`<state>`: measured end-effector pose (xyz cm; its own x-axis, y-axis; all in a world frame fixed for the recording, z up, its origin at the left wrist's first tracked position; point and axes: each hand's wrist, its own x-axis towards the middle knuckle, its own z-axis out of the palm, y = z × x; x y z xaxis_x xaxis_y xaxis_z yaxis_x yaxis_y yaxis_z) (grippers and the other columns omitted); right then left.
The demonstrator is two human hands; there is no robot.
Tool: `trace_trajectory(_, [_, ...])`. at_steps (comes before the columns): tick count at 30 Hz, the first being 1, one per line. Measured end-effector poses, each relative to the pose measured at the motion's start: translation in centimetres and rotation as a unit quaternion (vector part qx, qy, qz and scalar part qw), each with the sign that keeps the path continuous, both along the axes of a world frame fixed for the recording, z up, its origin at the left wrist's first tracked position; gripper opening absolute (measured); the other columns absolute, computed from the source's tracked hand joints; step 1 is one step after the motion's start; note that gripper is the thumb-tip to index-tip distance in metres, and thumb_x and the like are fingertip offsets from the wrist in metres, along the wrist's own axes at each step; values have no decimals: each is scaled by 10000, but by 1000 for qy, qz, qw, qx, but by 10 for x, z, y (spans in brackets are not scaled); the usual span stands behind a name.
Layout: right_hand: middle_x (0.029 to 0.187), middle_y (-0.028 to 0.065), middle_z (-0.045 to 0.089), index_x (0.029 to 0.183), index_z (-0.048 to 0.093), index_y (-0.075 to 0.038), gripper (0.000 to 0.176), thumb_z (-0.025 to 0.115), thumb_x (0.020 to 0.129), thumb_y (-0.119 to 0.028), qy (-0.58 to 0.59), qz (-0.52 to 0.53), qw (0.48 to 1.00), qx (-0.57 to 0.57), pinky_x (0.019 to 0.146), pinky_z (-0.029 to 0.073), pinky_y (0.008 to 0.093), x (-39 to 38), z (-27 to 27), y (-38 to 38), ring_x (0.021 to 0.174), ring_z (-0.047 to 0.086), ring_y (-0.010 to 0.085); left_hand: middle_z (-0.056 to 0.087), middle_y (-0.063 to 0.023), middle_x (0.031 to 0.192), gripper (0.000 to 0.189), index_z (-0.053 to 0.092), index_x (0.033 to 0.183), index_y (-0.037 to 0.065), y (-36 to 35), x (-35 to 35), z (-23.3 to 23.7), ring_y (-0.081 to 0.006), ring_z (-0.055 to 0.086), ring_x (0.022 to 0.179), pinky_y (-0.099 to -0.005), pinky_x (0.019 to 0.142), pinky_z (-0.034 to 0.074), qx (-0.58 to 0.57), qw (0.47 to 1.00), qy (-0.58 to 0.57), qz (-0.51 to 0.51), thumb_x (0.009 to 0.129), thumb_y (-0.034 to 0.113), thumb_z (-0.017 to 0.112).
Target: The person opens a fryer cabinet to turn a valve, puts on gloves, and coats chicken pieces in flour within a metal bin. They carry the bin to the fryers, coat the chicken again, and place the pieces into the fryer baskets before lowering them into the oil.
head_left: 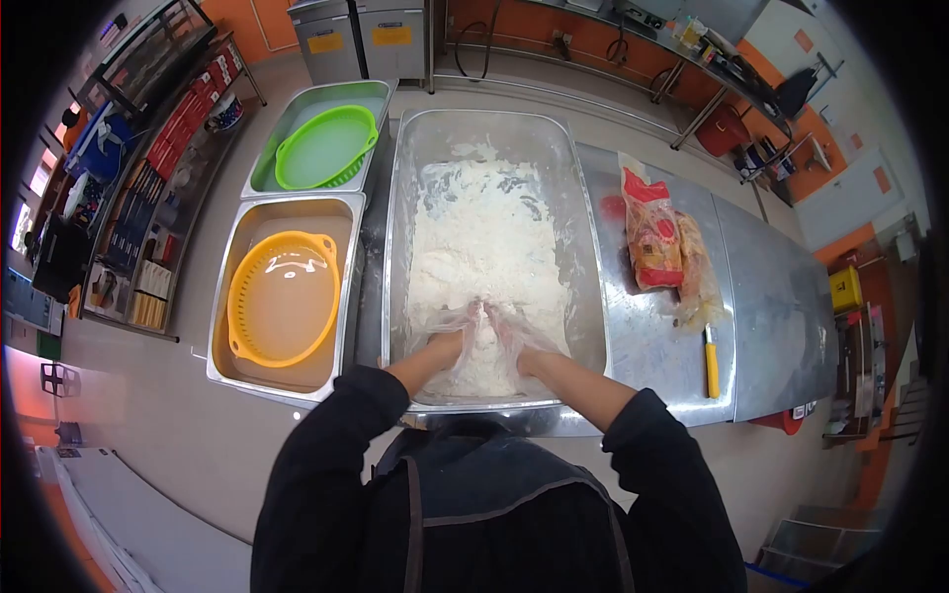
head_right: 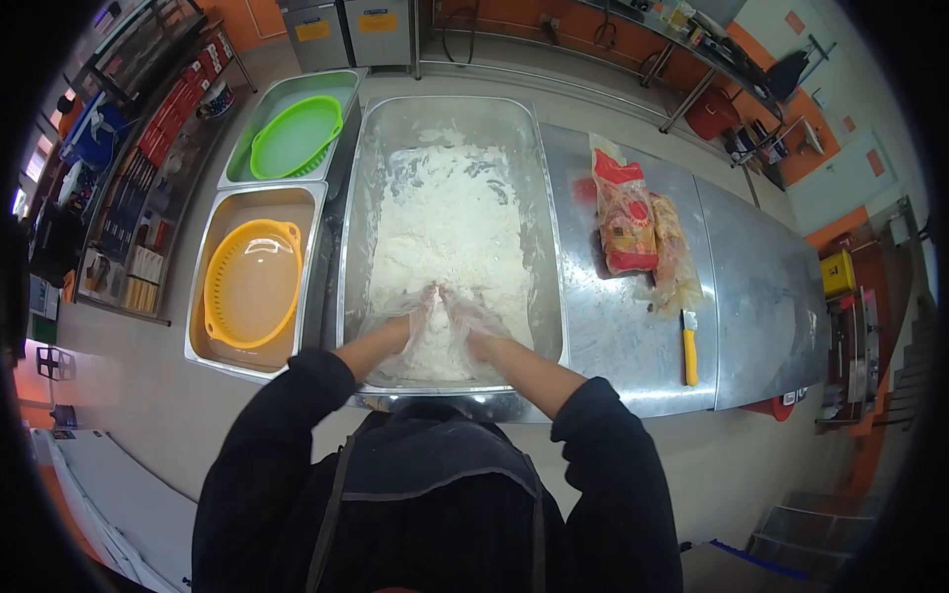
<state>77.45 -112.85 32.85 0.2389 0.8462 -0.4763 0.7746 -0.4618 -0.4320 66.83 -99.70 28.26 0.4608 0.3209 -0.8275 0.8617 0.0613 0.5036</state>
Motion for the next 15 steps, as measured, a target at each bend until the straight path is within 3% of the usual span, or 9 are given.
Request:
trace_trajectory(1, [1387,112,252,1374,102,-93,651,450,867,-307,-111,65,991,46,1053,201,350,2,-32,0,1286,235,226,475,-185,1196,719,369,1271,34,0,5,-16,-259,450,1101,-331,920,336,-17,999,-19,43,828,596,302])
trace_trajectory(3, [1364,108,291,1355,148,-56,654,509,843,-245,-139,99,982,78,1048,217,356,6,-45,-2,1269,267,223,481,-182,1185,753,373,1268,32,1,8,-33,-256,453,1095,-336,911,343,-40,993,-63,91,811,627,301])
trace_trajectory(5, [1328,109,346,1320,230,-33,606,541,830,-207,69,29,992,99,1021,259,347,27,-24,3,1226,328,208,488,-171,1174,799,379,1264,32,6,11,-37,-251,458,1085,-343,899,350,-57,984,-117,125,787,669,297])
trace_trajectory(6, [1308,109,375,1301,279,-34,562,542,833,-200,197,-14,972,124,999,287,342,35,-9,5,1197,363,198,481,-166,1185,786,380,1267,36,5,10,-22,-248,456,1086,-346,901,350,-52,978,-149,134,794,659,297])
trace_trajectory(7, [1285,111,410,1279,341,-61,483,513,855,-216,368,-73,909,181,963,328,338,37,20,0,1154,407,186,473,-161,1195,774,381,1269,40,1,9,11,-246,454,1087,-349,903,350,-48,972,-180,145,801,650,296])
trace_trajectory(8, [1261,112,444,1256,404,-88,413,484,877,-232,523,-130,810,230,926,369,333,35,52,-4,1111,452,174,466,-156,1206,761,382,1272,43,-3,6,43,-243,452,1088,-352,906,351,-44,964,-211,155,809,640,296])
trace_trajectory(11, [1214,95,472,1257,367,-69,489,576,824,-157,516,-173,829,130,867,412,281,12,152,-12,1077,470,150,252,-90,1395,702,257,1345,102,8,-22,100,-263,283,1250,-408,979,291,-223,897,-333,184,844,594,271])
trace_trajectory(14, [1199,85,470,1269,338,-75,518,579,824,-188,431,-158,884,82,889,390,283,18,159,-11,1125,438,161,142,-82,1432,735,172,1368,106,22,-33,109,-264,169,1298,-429,971,298,-108,952,-284,43,839,611,238])
trace_trajectory(15, [1205,87,465,1270,337,-74,516,571,828,-203,466,-227,847,116,897,382,280,24,135,-15,1131,433,165,90,-88,1436,763,119,1373,114,21,-34,120,-253,115,1307,-439,994,237,-114,968,-225,-6,825,637,212])
